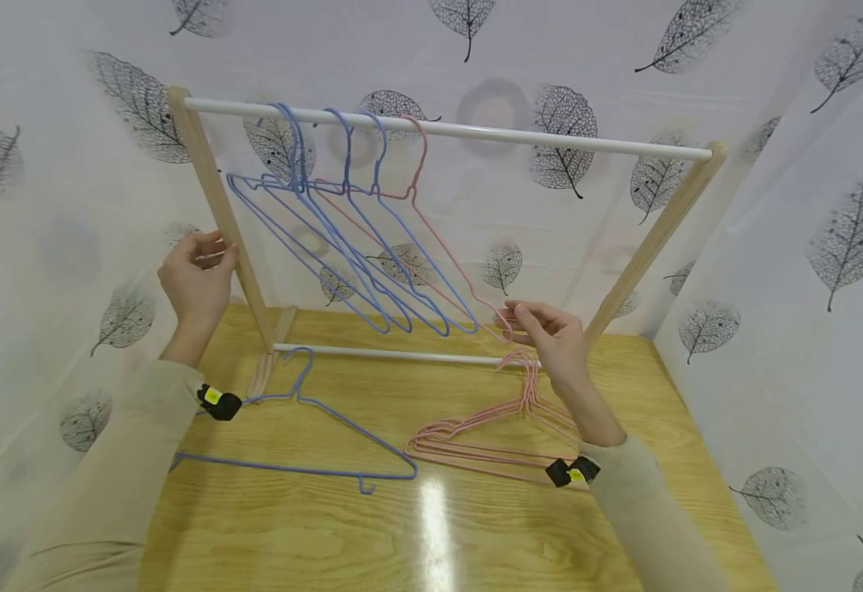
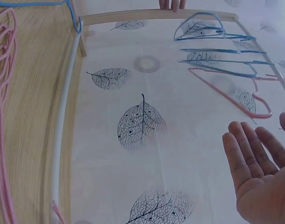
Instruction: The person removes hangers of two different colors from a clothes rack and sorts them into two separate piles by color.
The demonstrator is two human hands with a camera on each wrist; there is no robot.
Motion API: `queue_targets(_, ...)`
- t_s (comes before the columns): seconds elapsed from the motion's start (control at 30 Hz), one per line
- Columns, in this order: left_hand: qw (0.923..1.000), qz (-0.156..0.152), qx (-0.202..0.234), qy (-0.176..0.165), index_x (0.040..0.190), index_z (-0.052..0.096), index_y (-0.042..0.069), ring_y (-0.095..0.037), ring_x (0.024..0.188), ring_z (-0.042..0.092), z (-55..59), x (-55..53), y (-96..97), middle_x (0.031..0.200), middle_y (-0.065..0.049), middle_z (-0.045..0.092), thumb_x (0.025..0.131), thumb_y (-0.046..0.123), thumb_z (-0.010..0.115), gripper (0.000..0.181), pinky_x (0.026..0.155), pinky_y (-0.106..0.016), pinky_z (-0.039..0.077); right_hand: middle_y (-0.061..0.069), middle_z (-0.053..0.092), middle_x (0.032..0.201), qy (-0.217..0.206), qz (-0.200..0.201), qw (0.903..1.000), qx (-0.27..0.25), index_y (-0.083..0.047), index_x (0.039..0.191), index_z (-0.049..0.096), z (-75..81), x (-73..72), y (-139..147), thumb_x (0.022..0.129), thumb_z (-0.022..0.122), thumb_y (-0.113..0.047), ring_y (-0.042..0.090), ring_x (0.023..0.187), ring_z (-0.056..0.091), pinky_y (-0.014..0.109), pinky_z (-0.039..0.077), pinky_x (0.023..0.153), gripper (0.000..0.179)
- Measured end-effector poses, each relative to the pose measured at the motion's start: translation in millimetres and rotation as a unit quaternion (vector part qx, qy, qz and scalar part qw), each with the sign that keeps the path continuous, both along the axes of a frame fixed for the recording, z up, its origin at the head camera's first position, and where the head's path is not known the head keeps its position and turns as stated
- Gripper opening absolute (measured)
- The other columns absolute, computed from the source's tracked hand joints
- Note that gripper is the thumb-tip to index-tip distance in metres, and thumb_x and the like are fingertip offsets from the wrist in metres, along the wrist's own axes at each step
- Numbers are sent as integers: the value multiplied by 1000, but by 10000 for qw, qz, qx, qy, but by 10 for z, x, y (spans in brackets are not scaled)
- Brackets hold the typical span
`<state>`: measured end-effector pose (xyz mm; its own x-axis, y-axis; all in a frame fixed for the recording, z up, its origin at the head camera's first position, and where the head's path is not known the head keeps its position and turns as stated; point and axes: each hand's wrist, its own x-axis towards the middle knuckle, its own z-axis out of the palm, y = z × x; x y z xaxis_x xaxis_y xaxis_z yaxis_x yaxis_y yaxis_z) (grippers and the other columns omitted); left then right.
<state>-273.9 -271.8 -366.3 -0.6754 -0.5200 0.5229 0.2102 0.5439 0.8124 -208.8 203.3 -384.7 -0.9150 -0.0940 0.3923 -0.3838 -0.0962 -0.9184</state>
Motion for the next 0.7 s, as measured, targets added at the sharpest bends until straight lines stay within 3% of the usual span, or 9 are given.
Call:
queue_targets(0.2,10000,-1,-41,-18,118,77,4,27,72,53,2,8,2,112,-20,79,98,20,72,26,72,2,50,-6,83,99,-235,17,9994,267,-4,116,76,148,-12,-210,107,63,-15,9,92,81,29,68,82,20)
queue_targets(0.37,10000,37,-57,-13,118,76,3,27,72,53,-7,6,6,113,-21,79,98,19,72,26,72,2,49,-7,83,102,-79,-122,9982,579,10,122,72,230,-39,-326,105,65,-13,9,93,80,29,67,84,28)
queue_targets(0.6,9999,27,-12,-96,119,77,5,27,73,53,-9,6,5,115,-20,79,98,21,73,26,73,1,50,26,79,111,33,-384,9919,1213,5,121,75,288,-101,-444,102,71,-14,18,90,81,27,68,81,27)
queue_targets(0.7,10000,41,6,-53,118,77,5,27,73,53,-3,3,-2,115,-19,79,98,21,73,26,73,0,50,30,77,111,39,-427,9897,1368,3,120,76,315,-144,-482,100,73,-16,22,89,81,27,68,80,27)
